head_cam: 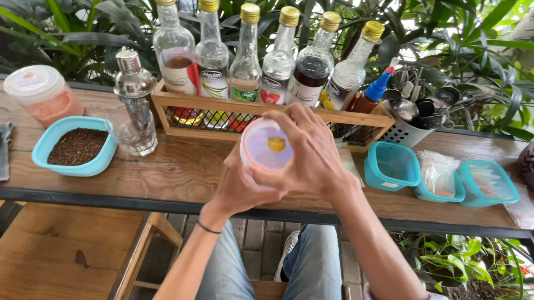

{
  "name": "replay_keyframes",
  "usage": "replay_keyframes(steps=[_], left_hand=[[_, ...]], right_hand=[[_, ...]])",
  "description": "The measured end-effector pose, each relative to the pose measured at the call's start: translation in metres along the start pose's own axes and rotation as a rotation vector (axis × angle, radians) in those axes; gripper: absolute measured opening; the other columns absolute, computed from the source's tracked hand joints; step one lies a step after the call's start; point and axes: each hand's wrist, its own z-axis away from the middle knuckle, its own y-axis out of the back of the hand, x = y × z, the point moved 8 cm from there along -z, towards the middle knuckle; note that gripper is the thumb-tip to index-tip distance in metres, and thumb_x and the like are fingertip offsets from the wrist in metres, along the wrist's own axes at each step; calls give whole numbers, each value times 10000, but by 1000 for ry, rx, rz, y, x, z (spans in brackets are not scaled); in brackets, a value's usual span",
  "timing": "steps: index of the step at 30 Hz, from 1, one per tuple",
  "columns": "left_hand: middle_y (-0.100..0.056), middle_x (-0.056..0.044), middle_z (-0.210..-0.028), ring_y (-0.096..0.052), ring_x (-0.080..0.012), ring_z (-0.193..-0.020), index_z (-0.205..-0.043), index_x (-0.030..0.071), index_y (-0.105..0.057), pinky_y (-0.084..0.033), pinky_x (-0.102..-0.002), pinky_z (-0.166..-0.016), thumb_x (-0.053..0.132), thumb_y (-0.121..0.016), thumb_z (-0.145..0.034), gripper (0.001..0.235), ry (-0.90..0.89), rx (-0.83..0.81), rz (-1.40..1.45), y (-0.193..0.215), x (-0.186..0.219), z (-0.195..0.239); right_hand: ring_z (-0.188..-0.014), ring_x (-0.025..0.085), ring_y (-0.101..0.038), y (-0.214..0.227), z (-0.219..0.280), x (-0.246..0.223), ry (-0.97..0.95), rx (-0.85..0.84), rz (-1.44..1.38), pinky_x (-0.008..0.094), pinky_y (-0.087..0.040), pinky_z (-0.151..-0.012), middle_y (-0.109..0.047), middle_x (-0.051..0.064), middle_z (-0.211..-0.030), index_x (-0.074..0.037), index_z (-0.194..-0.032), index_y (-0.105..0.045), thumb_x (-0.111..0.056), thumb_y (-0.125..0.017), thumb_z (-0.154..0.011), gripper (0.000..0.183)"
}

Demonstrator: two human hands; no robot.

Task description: The person opens small bags by hand and fills them with a brown powder from a container using a small spoon, placing the filled bags into a storage bin.

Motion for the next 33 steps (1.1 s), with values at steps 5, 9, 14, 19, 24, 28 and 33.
replay_keyframes(steps=[5,9,14,19,24,28,33], left_hand=[[-675,-125,-1342,-655,-289,-1267,-1457,58,-534,-560,-470,-1106,395,-973,-616,1007,143,-634,450,-20,18,17],[-687,-63,-1390,-643,-205,-1295,-1449,80,-554,-554,-418,-1144,395,-950,-691,911,290,-872,644,-29,44,37],[-719,-94,-1351,-691,-199,-1224,-1453,48,-545,-567,-369,-1073,399,-942,-664,950,186,-451,170,-19,54,7],[-656,-139,-1393,-642,-317,-1275,-1474,35,-496,-516,-439,-1079,335,-963,-662,984,74,-251,-263,-14,38,6],[-673,-137,-1467,-650,-237,-1343,-1529,16,-502,-486,-387,-1158,386,-994,-618,1099,77,-393,-12,-11,37,6],[-760,-21,-1236,-689,-122,-1124,-1339,73,-657,-610,-318,-962,304,-945,-666,767,323,-663,377,-9,41,19],[-622,-138,-1485,-624,-233,-1367,-1403,2,-571,-509,-376,-1205,337,-988,-698,885,192,-667,524,27,49,33]], right_hand=[[-1113,340,-672,37,17,-37,289,-229,-421,477,-569,-964,-686,164,-1172,-53,-1330,-678,-703,-712,-706,901],[-1376,373,-590,56,30,-62,353,-525,-563,555,-439,-1173,-597,213,-1481,-80,-1531,-523,-537,-647,-878,807],[-1415,372,-536,38,25,-24,-104,-558,-139,592,-414,-1091,-523,149,-1553,-227,-1678,-316,-751,-601,-798,1063],[-1166,421,-622,32,18,-6,-309,-486,209,619,-511,-893,-571,169,-1221,-157,-1498,-519,-882,-497,-855,970],[-1106,306,-679,38,11,-19,-27,-454,-39,467,-521,-942,-652,73,-1231,-164,-1420,-608,-567,-826,-734,826],[-1292,307,-644,55,14,-35,177,-528,-352,457,-498,-1072,-591,109,-1398,-136,-1504,-517,-437,-783,-732,870],[-1505,271,-522,65,14,-11,12,-275,-654,462,-617,-1045,-492,113,-1640,-155,-1591,-445,-565,-725,-854,889]])
